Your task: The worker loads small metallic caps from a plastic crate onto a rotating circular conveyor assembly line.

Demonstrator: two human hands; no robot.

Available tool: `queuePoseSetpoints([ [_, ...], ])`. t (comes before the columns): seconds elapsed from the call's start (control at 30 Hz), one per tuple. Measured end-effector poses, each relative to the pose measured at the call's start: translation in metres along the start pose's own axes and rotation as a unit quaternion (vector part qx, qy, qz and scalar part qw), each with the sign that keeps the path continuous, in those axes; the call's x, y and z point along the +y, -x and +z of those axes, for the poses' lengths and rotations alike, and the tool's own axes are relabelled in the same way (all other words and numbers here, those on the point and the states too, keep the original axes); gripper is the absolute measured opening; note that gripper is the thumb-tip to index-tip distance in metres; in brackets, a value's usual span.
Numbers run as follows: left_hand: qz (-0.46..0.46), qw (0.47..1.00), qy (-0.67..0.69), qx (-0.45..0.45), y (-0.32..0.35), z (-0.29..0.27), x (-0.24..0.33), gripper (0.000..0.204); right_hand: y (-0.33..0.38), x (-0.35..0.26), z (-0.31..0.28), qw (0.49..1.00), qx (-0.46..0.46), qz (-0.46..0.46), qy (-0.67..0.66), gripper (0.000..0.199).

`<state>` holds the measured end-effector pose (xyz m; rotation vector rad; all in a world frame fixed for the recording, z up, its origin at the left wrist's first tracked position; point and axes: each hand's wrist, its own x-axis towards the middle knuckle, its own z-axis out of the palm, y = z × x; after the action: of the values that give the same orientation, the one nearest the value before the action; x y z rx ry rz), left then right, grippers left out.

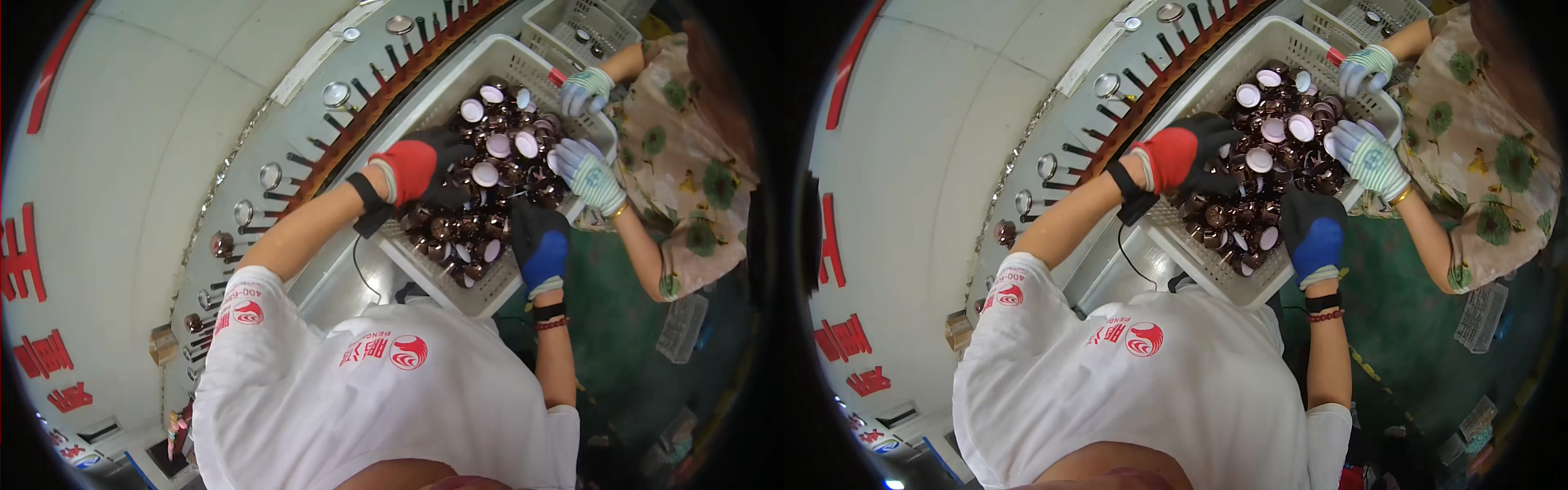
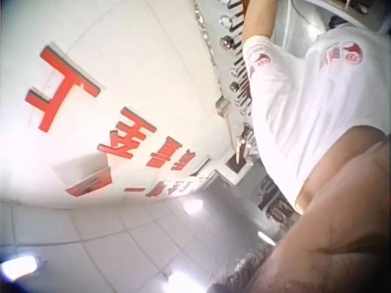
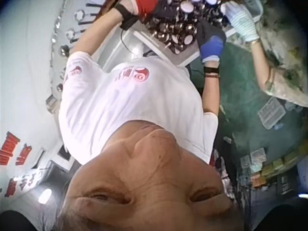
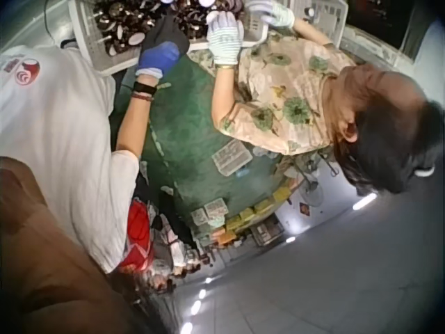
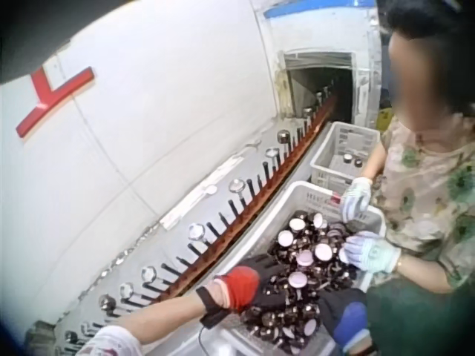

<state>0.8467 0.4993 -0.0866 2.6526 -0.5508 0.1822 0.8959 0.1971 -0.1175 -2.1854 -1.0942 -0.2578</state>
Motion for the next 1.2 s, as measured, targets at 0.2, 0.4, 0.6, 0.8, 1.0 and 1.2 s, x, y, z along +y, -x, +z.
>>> queuePoseSetpoints([
  [0.2, -0.089, 0.988, -0.018, 0.124, -0.071, -0.035, -0.115, 0.057, -0.001, 0.0, 0.006, 0.995, -0.081, 0.062, 0.013, 0.042],
  [0.4, -0.236, 0.955, -0.091, 0.152, -0.176, -0.083, -0.25, 0.102, -0.022, 0.005, 0.001, 0.991, -0.051, 0.115, -0.034, 0.055],
  [0.6, -0.267, 0.942, -0.106, 0.173, -0.24, -0.058, -0.279, 0.106, -0.03, 0.018, 0.005, 0.986, -0.128, 0.104, -0.011, 0.035],
  [0.8, -0.279, 0.936, 0.009, 0.215, -0.258, -0.047, -0.299, 0.099, -0.036, 0.042, 0.024, 0.992, -0.104, 0.071, -0.001, 0.033],
  [1.0, -0.356, 0.929, -0.066, 0.07, -0.211, -0.072, -0.254, 0.057, -0.021, 0.009, 0.004, 0.992, -0.097, 0.075, 0.003, 0.032],
  [1.2, -0.052, 0.987, -0.142, 0.059, -0.137, -0.025, -0.136, 0.026, 0.006, 0.007, 0.014, 0.994, -0.08, 0.073, -0.01, 0.03],
])
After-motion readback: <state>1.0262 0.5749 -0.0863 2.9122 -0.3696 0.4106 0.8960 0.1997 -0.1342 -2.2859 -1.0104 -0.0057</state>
